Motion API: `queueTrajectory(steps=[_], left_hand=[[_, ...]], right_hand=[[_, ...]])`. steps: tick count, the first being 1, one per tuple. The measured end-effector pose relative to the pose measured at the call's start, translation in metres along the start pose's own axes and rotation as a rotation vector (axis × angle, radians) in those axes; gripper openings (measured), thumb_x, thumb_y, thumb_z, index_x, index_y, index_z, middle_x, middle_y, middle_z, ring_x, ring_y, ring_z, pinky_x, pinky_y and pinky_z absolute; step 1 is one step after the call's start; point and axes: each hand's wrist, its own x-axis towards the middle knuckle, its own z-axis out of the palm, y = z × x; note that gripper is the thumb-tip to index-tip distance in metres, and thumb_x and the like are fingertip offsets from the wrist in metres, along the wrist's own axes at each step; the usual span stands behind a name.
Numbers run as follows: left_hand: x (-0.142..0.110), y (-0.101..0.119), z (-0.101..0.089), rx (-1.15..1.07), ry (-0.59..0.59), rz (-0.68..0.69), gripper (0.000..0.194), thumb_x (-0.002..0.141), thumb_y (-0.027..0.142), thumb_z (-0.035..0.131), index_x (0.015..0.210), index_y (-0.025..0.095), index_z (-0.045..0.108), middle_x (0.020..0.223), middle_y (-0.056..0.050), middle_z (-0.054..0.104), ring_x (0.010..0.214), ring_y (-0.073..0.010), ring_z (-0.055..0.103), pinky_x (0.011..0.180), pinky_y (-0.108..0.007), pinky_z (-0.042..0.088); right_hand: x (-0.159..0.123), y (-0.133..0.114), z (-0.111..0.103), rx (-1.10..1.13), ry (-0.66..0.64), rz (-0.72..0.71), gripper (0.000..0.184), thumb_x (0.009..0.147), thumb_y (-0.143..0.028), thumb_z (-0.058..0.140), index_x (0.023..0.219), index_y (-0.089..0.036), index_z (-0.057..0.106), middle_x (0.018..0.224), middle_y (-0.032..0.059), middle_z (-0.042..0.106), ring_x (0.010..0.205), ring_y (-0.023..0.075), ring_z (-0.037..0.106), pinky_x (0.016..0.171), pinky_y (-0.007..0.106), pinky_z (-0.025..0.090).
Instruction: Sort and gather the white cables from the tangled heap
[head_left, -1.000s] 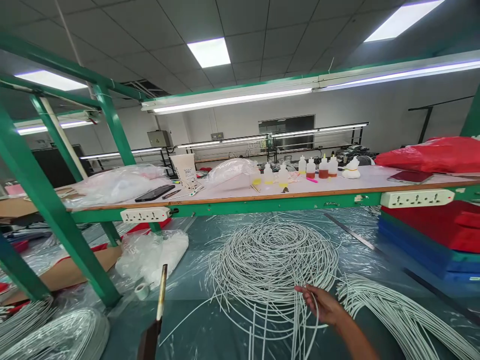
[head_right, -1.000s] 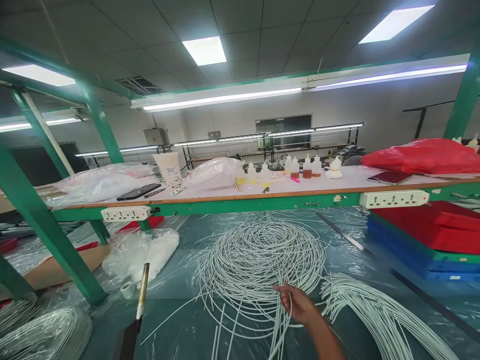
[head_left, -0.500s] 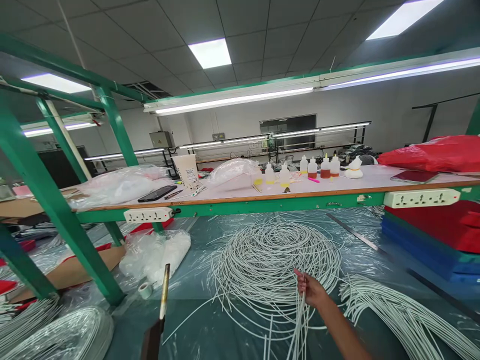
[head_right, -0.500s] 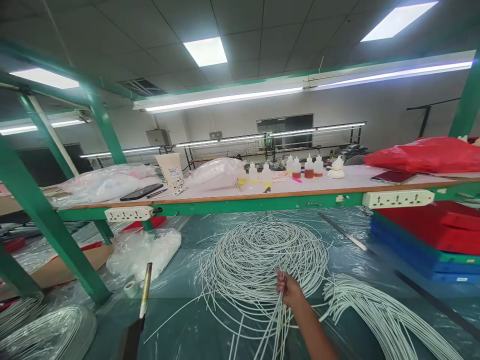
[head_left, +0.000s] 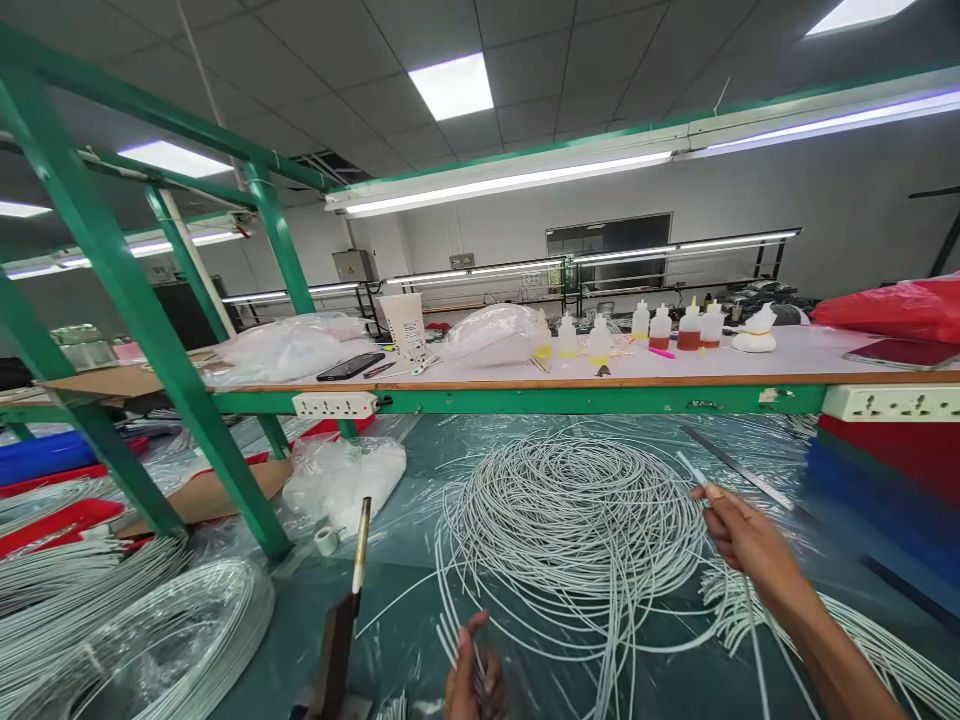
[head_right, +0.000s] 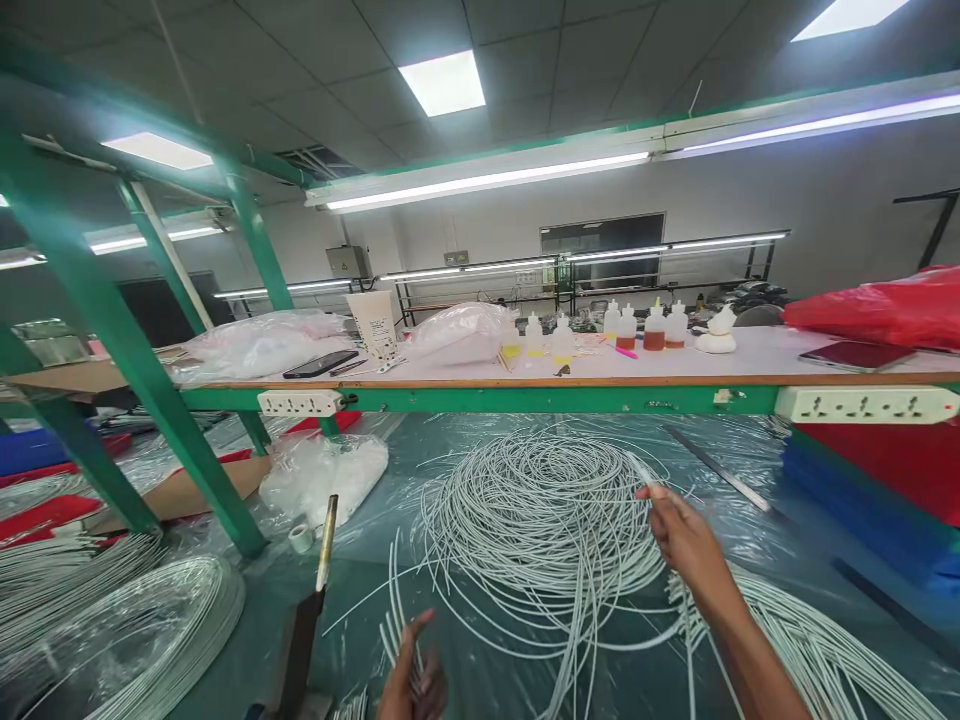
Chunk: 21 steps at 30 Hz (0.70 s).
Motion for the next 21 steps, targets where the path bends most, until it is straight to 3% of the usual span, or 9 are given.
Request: queueTrajectory(steps=[3, 5, 7, 10, 13, 16, 21], left_hand=[[0.002, 0.014, 0.028, -0.257, -0.165, -0.027, 0.055, 0.054, 0.059, 0.067, 0.092, 0.021, 0.061, 0.042, 0.008, 0.046, 0.027, 0.0022, 0.024, 0.033, -0.014, 0.014], [-0.002, 0.017, 0.042, -0.297, -0.222, -0.036, 0.049, 0.057, 0.055, 0.068, 0.092, 0.021, 0.064, 0.052, 0.006, 0.053, 0.028, 0.0035, 0.027, 0.033, -0.013, 0.014], [-0.005, 0.015, 0.049, -0.323, -0.248, -0.052, 0.045, 0.058, 0.052, 0.068, 0.091, 0.022, 0.066, 0.061, 0.005, 0.057, 0.030, 0.0039, 0.030, 0.033, -0.013, 0.017], [-0.006, 0.009, 0.047, -0.330, -0.296, -0.100, 0.046, 0.059, 0.052, 0.068, 0.095, 0.025, 0.066, 0.048, 0.006, 0.053, 0.031, 0.0007, 0.033, 0.035, -0.015, 0.021], [-0.009, 0.008, 0.044, -0.320, -0.293, -0.124, 0.050, 0.057, 0.055, 0.068, 0.096, 0.024, 0.068, 0.032, 0.007, 0.041, 0.029, -0.0010, 0.030, 0.034, -0.015, 0.020], [-0.019, 0.016, 0.047, -0.313, -0.149, -0.039, 0.046, 0.052, 0.052, 0.073, 0.087, 0.021, 0.070, 0.044, 0.004, 0.054, 0.028, 0.0027, 0.028, 0.032, -0.013, 0.017], [-0.034, 0.022, 0.054, -0.252, -0.011, 0.020, 0.045, 0.042, 0.050, 0.077, 0.069, 0.014, 0.072, 0.039, 0.003, 0.050, 0.027, 0.0036, 0.028, 0.031, -0.011, 0.019]], right_hand=[[-0.040, 0.024, 0.036, -0.276, -0.345, -0.011, 0.047, 0.071, -0.060, 0.050, 0.084, -0.016, 0.058, 0.044, -0.0105, 0.025, 0.039, 0.0055, 0.023, 0.038, 0.018, 0.019], [-0.067, 0.045, 0.066, -0.353, -0.482, -0.021, 0.050, 0.075, -0.061, 0.043, 0.094, -0.018, 0.059, 0.051, -0.0057, 0.040, 0.045, 0.0094, 0.036, 0.044, 0.021, 0.032], [-0.089, 0.061, 0.091, -0.421, -0.453, -0.098, 0.049, 0.078, -0.059, 0.039, 0.100, -0.021, 0.060, 0.073, 0.0024, 0.059, 0.066, 0.0157, 0.053, 0.062, 0.027, 0.043], [-0.107, 0.070, 0.113, -0.489, -0.435, -0.164, 0.047, 0.079, -0.057, 0.037, 0.104, -0.024, 0.060, 0.096, 0.0060, 0.065, 0.089, 0.0208, 0.056, 0.082, 0.030, 0.041], [-0.114, 0.070, 0.120, -0.482, -0.453, -0.158, 0.053, 0.079, -0.061, 0.034, 0.101, -0.022, 0.063, 0.083, 0.0061, 0.067, 0.075, 0.0206, 0.058, 0.074, 0.029, 0.043], [-0.117, 0.068, 0.122, -0.491, -0.421, -0.157, 0.059, 0.076, -0.067, 0.034, 0.094, -0.020, 0.065, 0.074, 0.0056, 0.064, 0.066, 0.0190, 0.054, 0.065, 0.027, 0.042], [-0.118, 0.063, 0.122, -0.538, -0.500, -0.179, 0.054, 0.079, -0.063, 0.033, 0.064, -0.019, 0.059, 0.051, -0.0021, 0.045, 0.048, 0.0119, 0.039, 0.049, 0.023, 0.033]])
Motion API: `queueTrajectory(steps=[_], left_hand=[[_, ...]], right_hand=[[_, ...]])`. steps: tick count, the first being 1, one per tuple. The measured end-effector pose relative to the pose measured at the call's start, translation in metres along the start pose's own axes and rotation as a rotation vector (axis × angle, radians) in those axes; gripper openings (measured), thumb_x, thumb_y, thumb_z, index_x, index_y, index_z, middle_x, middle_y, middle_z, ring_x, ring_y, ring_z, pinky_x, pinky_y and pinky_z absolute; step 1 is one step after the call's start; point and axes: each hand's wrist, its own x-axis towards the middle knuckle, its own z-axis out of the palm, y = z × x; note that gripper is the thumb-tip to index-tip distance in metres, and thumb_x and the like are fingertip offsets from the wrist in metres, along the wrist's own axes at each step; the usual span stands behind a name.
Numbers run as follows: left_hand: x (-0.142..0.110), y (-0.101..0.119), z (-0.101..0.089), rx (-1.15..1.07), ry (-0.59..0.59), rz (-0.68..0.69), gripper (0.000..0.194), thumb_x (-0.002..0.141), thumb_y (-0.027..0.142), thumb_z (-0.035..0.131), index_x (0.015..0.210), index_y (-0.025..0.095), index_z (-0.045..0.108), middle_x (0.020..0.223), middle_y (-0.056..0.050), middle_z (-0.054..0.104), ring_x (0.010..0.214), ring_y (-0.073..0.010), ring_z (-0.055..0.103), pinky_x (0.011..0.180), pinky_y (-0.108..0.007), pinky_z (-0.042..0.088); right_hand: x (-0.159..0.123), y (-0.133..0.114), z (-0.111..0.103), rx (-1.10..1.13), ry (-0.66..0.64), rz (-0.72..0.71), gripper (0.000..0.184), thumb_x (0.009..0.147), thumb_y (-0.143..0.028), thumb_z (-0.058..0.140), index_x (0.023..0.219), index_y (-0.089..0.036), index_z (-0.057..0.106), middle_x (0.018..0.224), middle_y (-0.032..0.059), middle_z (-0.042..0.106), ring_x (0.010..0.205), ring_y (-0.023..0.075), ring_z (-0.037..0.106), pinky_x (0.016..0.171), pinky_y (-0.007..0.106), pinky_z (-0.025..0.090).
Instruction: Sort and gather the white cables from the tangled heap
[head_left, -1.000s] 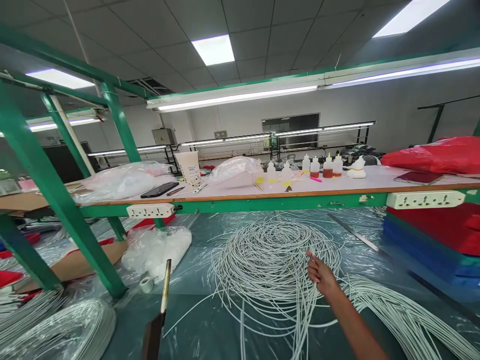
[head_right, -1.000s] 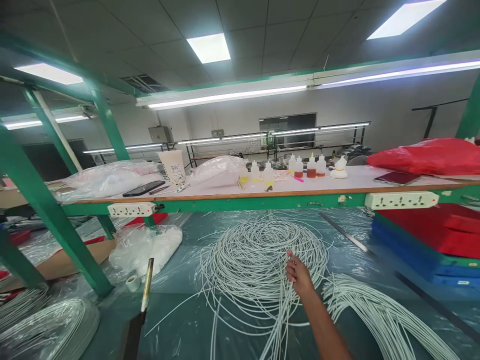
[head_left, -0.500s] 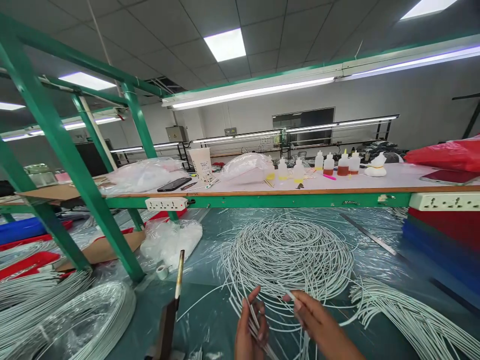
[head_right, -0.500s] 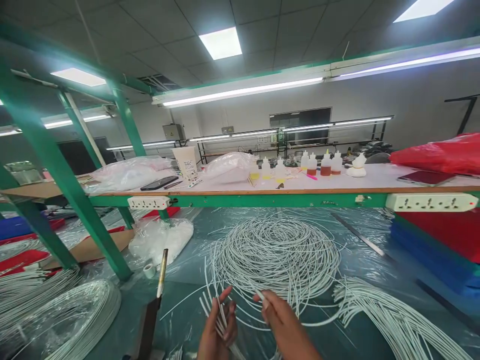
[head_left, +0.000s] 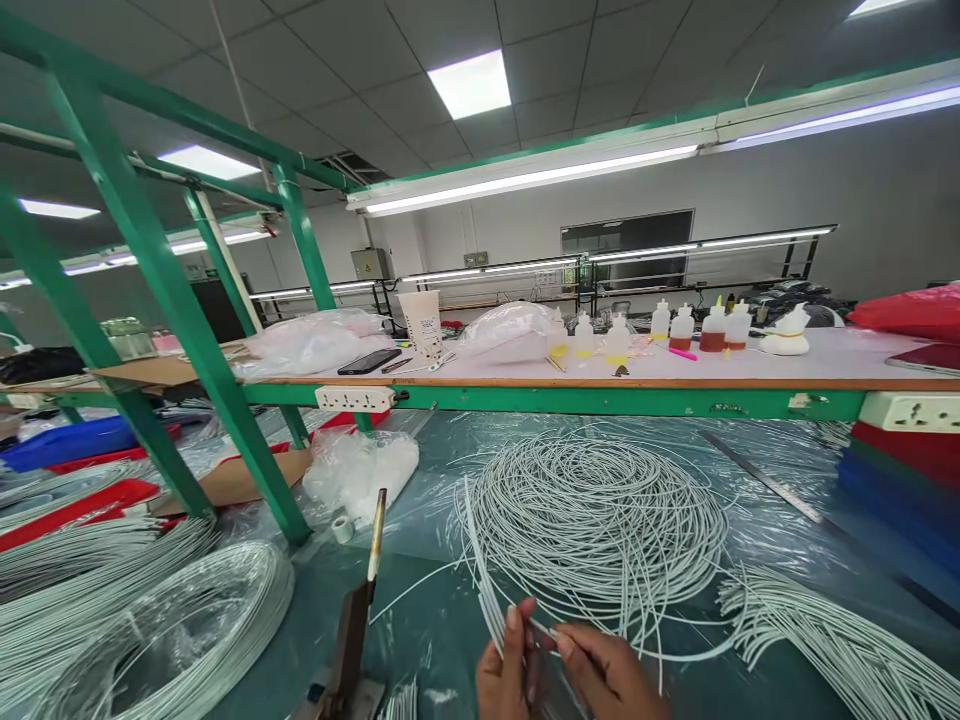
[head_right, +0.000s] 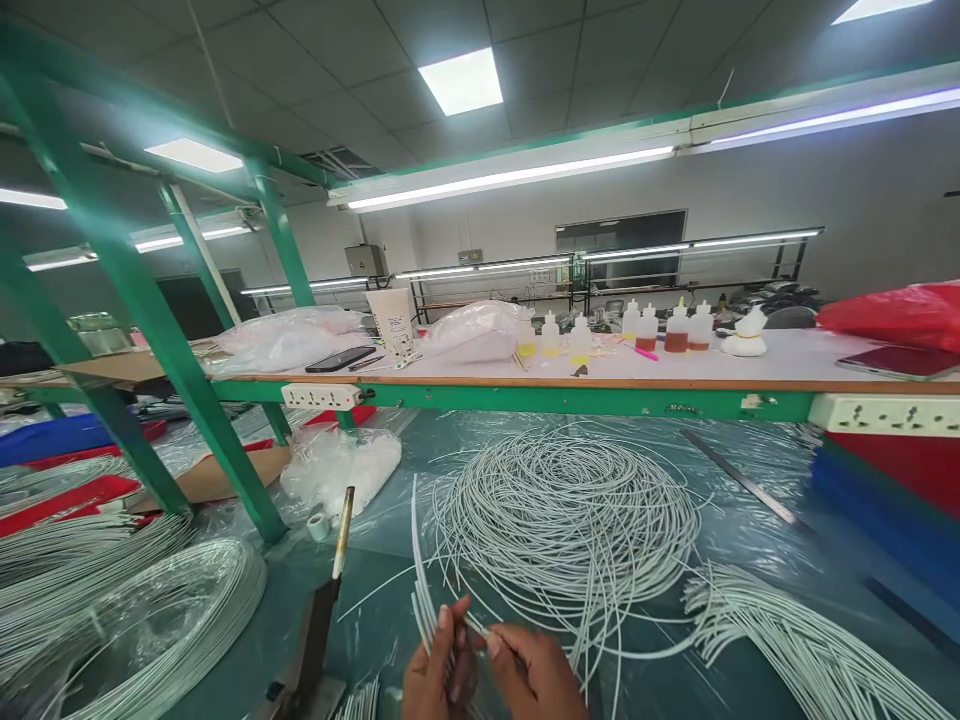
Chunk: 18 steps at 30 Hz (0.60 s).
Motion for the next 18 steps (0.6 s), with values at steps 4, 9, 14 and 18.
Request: queueTrajectory(steps=[4, 9, 14, 18], left_hand=[[-0.001, -0.007, -0.002, 0.012, 0.058, 0.069, 0.051, 0.042, 0.052, 0.077, 0.079, 0.017, 0.071, 0.038, 0.007, 0.043, 0.027, 0.0037, 0.025, 0.030, -0.010, 0.017], [-0.002, -0.009, -0.003, 0.025, 0.156, 0.087, 0.058, 0.039, 0.055, 0.076, 0.082, 0.017, 0.068, 0.037, 0.012, 0.028, 0.028, 0.0032, 0.021, 0.032, -0.011, 0.013], [-0.002, -0.014, -0.006, 0.066, 0.156, 0.086, 0.056, 0.037, 0.054, 0.076, 0.077, 0.015, 0.070, 0.038, 0.012, 0.027, 0.031, 0.0030, 0.019, 0.035, -0.012, 0.012], [-0.001, -0.026, -0.014, 0.091, 0.129, 0.113, 0.047, 0.037, 0.047, 0.080, 0.071, 0.015, 0.072, 0.043, 0.004, 0.047, 0.039, -0.0017, 0.038, 0.038, -0.013, 0.027]], right_hand=[[0.002, 0.001, -0.002, 0.012, 0.002, -0.042, 0.051, 0.080, -0.060, 0.034, 0.068, -0.018, 0.060, 0.057, -0.0004, 0.051, 0.055, 0.0131, 0.044, 0.054, 0.023, 0.035], [0.002, 0.001, -0.004, -0.026, -0.023, -0.013, 0.051, 0.081, -0.059, 0.034, 0.082, -0.019, 0.066, 0.059, 0.0015, 0.057, 0.056, 0.0154, 0.049, 0.057, 0.024, 0.039], [0.001, 0.000, -0.006, -0.063, -0.004, -0.031, 0.050, 0.080, -0.059, 0.035, 0.080, -0.020, 0.066, 0.058, 0.0021, 0.059, 0.056, 0.0160, 0.050, 0.057, 0.024, 0.040], [0.007, 0.007, -0.003, -0.148, -0.019, -0.077, 0.050, 0.083, -0.057, 0.031, 0.077, -0.020, 0.064, 0.056, 0.0012, 0.058, 0.055, 0.0152, 0.051, 0.057, 0.024, 0.039]])
